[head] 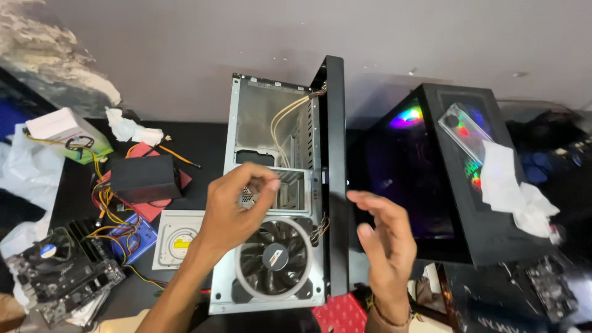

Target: The person removes the front panel of a computer case and uses a screwdriver to detach a CD drive. They then take the drive out, spray it with a cleaning solution, and wipe it with a tissue.

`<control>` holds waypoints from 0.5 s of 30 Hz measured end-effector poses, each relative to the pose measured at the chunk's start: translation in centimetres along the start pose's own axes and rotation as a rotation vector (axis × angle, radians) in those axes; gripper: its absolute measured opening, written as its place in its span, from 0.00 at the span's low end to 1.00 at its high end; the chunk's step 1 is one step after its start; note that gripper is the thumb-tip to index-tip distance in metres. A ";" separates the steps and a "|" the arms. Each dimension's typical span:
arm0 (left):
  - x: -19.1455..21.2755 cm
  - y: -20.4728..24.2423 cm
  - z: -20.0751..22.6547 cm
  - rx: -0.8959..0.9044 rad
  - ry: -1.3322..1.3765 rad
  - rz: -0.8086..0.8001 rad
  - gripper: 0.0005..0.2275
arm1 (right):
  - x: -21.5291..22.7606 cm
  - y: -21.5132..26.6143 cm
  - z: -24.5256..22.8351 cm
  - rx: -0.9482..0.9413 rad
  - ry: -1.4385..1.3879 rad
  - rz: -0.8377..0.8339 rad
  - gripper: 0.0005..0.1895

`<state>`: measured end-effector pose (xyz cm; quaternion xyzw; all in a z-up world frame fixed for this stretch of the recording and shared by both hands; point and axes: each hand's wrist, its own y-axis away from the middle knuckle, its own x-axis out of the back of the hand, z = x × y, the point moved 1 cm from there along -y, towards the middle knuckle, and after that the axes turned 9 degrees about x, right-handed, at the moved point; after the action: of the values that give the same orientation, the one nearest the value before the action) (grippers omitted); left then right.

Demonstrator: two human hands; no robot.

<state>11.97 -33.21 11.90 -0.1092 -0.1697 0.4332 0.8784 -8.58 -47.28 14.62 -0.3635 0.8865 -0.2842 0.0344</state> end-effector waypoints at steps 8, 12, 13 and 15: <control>-2.1 -3.7 1.4 0.179 -0.157 -0.320 0.03 | 1.3 -1.7 6.9 -0.013 0.079 0.006 0.23; -2.7 -5.8 0.4 0.162 -0.177 -0.322 0.03 | 1.5 -1.4 13.2 -0.257 -0.092 0.138 0.30; -2.9 -6.1 0.0 0.093 -0.147 -0.273 0.04 | 1.5 -1.0 15.1 -0.355 -0.124 0.164 0.35; -3.5 -6.5 -0.8 0.107 -0.142 -0.269 0.04 | 0.6 -1.2 17.2 -0.490 -0.115 0.100 0.37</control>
<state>14.98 -39.92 12.65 -0.0076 -0.2210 0.3268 0.9189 -3.69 -56.54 0.97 -0.3323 0.9424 -0.0378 0.0097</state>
